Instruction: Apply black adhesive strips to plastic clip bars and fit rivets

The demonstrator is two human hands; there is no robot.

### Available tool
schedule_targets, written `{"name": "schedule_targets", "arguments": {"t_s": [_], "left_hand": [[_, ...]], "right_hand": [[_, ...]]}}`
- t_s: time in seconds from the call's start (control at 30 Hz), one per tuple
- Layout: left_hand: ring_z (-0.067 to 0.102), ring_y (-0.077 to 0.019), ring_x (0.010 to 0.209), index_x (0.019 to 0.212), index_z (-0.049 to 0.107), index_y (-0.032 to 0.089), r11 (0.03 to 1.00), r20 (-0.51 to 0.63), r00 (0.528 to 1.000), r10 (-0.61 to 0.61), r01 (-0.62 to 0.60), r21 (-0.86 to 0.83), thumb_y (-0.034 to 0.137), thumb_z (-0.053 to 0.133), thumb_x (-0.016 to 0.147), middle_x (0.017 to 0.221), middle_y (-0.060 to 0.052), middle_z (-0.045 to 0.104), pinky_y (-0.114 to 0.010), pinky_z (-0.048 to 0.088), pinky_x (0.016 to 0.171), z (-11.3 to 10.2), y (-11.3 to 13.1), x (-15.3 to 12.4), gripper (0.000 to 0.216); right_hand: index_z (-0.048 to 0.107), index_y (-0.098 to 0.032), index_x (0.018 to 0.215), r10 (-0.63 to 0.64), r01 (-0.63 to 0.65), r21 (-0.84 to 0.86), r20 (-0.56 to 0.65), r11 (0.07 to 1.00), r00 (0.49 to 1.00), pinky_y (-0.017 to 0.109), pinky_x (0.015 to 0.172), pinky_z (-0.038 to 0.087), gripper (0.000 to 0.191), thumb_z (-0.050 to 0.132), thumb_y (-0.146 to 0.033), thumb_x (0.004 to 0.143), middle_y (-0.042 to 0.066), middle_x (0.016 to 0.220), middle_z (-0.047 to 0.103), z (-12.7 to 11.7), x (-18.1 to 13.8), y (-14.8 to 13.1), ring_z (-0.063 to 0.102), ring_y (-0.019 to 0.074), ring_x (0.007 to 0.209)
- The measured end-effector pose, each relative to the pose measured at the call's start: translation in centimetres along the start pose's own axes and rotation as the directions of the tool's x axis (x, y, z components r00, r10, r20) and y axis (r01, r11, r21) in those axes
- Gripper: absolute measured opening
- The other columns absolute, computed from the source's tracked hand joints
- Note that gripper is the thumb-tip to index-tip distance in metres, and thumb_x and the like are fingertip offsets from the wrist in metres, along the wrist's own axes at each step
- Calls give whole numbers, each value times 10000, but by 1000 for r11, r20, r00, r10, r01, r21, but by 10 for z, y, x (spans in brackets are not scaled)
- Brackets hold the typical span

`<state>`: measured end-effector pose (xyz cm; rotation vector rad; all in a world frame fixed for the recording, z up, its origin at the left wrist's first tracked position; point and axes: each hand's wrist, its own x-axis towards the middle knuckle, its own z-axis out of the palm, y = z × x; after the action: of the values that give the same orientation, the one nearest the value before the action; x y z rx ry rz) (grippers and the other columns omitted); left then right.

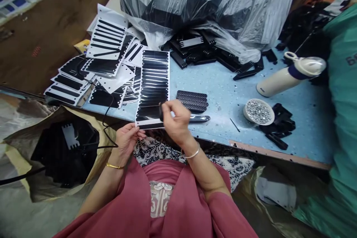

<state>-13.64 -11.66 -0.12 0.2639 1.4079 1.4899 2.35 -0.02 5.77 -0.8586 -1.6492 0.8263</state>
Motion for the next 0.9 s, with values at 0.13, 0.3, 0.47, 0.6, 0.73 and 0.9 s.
{"name": "schedule_targets", "arguments": {"t_s": [0.13,0.3,0.47,0.6,0.73,0.9], "left_hand": [[680,-180,497,785,634,103,999,-24,1000,17,-16,34,307,835,585,623,-75,717,-222,498,462,-1,-3,2,350],[500,-85,325,678,615,141,947,-118,981,154,-112,302,436,773,719,464,8,597,-169,351,346,-3,-11,-21,338],[513,-75,374,679,651,155,854,255,952,168,-270,445,406,748,779,500,13,600,-175,380,392,41,-2,-54,288],[525,-84,363,646,603,142,916,488,872,-19,-180,357,504,686,820,496,2,596,-177,381,380,95,6,-47,409],[554,-91,364,677,595,127,952,577,794,-193,9,306,483,750,769,506,-5,618,-166,397,377,121,5,-31,399],[678,-171,462,793,613,111,959,581,769,-267,150,241,415,820,706,580,-54,694,-178,470,405,119,10,-19,379]], "right_hand": [[629,-207,839,23,30,143,-356,989,934,354,653,600,98,594,-237,926,-10,734,624,-64,32,-15,705,175,703],[658,-180,739,116,-48,223,-301,974,946,368,535,613,112,677,-200,847,-17,622,604,-124,25,-7,674,186,547],[635,-202,733,39,-40,9,135,999,990,269,470,508,159,617,-120,868,-1,638,636,-116,-25,-1,622,142,534],[581,-195,730,-212,324,-236,402,916,891,271,483,418,224,504,-42,873,17,610,573,-93,-51,-7,535,133,547],[606,-184,835,-253,412,-279,465,868,848,290,556,479,216,473,-21,884,39,672,608,-93,-59,-3,583,161,620],[630,-165,1165,-266,350,-264,305,899,914,327,680,589,288,672,-169,880,92,876,732,-116,-60,18,695,201,777]]}}
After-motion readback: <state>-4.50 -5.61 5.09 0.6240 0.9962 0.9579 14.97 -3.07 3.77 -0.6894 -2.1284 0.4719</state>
